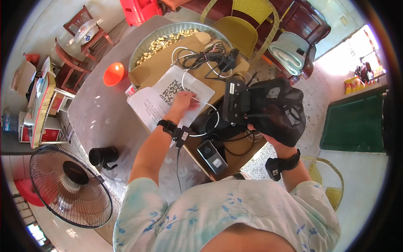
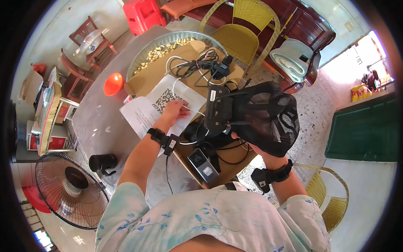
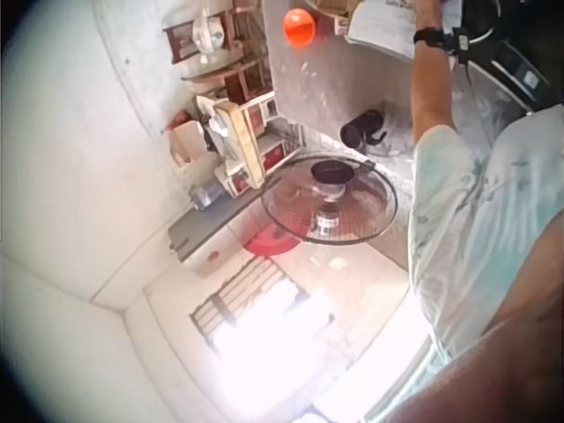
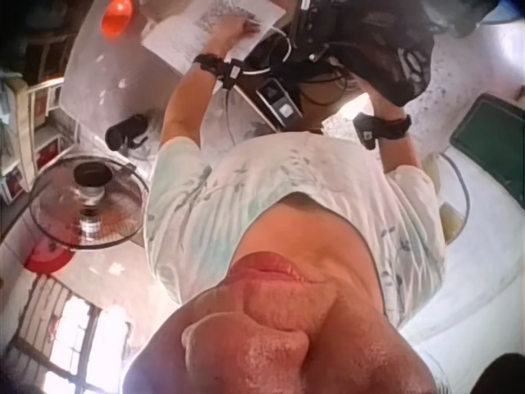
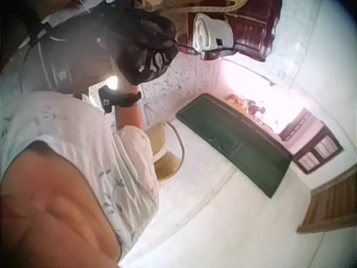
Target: The person removes a headset and a battery pack from a box and attaches the battery pack to the head strap by hand while referencing a paper with a QR code.
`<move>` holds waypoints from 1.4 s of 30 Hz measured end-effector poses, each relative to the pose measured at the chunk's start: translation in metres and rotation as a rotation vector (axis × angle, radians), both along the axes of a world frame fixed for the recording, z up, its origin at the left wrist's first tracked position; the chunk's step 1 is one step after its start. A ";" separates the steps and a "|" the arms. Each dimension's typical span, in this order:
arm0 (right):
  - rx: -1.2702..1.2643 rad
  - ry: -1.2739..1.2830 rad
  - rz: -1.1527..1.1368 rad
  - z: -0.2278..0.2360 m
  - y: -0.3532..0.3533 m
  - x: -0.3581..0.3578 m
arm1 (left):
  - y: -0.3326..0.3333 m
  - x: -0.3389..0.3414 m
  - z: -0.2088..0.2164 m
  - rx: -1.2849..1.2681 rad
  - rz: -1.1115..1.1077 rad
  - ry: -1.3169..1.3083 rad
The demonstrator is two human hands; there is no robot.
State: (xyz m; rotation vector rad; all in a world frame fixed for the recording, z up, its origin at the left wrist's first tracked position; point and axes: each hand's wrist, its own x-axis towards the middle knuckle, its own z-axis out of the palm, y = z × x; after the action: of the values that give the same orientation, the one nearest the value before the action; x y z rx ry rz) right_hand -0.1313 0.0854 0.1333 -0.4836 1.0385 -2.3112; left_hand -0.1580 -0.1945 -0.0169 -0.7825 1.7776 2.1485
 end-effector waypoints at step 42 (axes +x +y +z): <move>-0.031 -0.537 0.093 -0.067 -0.146 -0.008 | -0.063 0.097 0.006 -1.401 -0.251 0.213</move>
State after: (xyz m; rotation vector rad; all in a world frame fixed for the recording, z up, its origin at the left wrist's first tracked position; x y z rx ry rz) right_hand -0.1390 -0.0608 0.0667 0.0834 0.7001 -2.1941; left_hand -0.0605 -0.2580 -0.0107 -0.4500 3.1691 0.5695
